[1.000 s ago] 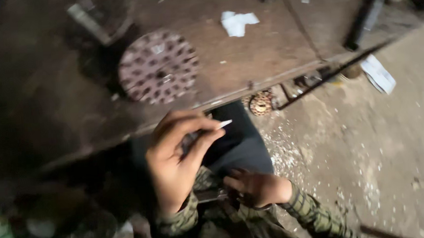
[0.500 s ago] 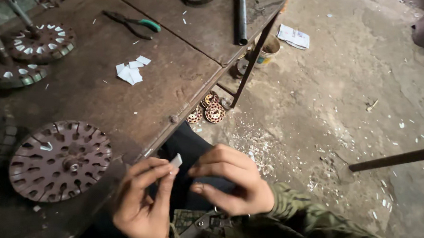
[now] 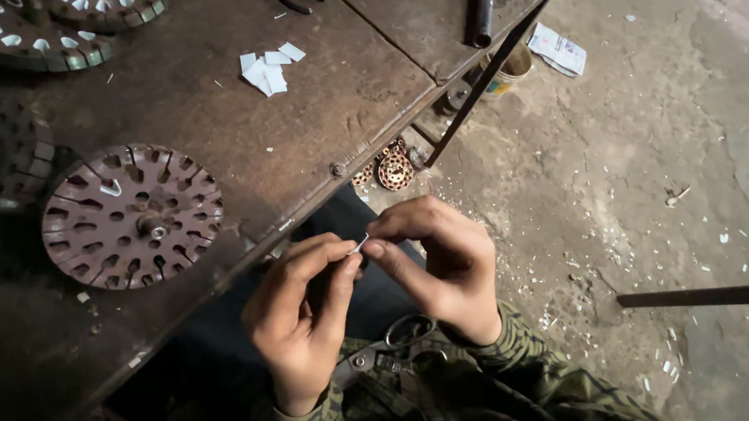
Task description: The person cuts small white rectangular pieces with shears and inserts them into the slots of a circular metal rotor. The person repeats this process, filling multiple slots on the rotor while seated at a workbench.
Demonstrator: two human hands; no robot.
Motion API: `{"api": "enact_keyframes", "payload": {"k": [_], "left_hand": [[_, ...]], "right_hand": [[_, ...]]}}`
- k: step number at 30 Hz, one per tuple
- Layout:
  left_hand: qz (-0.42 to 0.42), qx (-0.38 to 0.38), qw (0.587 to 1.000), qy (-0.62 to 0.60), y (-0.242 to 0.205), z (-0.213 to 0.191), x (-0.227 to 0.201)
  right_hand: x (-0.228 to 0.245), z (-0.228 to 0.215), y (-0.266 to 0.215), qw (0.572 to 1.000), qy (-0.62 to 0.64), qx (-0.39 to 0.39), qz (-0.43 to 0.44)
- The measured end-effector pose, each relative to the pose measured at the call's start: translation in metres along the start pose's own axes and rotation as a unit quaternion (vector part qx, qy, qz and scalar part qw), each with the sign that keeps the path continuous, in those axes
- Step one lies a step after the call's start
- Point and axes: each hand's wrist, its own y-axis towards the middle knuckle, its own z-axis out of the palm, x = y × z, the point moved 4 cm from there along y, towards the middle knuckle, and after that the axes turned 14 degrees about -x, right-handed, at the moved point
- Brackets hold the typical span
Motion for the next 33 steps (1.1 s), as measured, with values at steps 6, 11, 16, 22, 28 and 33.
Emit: {"api": "enact_keyframes", "payload": {"k": [6,11,16,22,28,33], "left_hand": [[-0.070,0.002,0.997,-0.022,0.003,0.001,0.011],[-0.059,-0.004,0.998,-0.005,0.005,-0.002,0.015],[-0.067,-0.002,0.998,-0.015,0.005,0.004,0.019],[-0.087,0.015,0.995,-0.042,0.000,0.004,0.029],[-0.135,0.037,0.982,-0.128,-0.009,0.009,0.045],[-0.097,-0.024,0.985,-0.138,-0.006,-0.004,0.062]], "right_hand": [[-0.007,-0.001,0.013,0.997,-0.001,0.059,0.058],[-0.020,-0.001,0.008,0.971,0.032,0.031,0.234],[-0.022,0.000,0.004,0.984,0.061,0.020,0.168],[-0.024,0.004,0.000,0.986,0.018,0.011,0.163],[-0.020,0.011,-0.001,0.987,0.022,0.007,0.159],[-0.010,0.031,-0.001,0.987,0.011,0.069,0.145]]}}
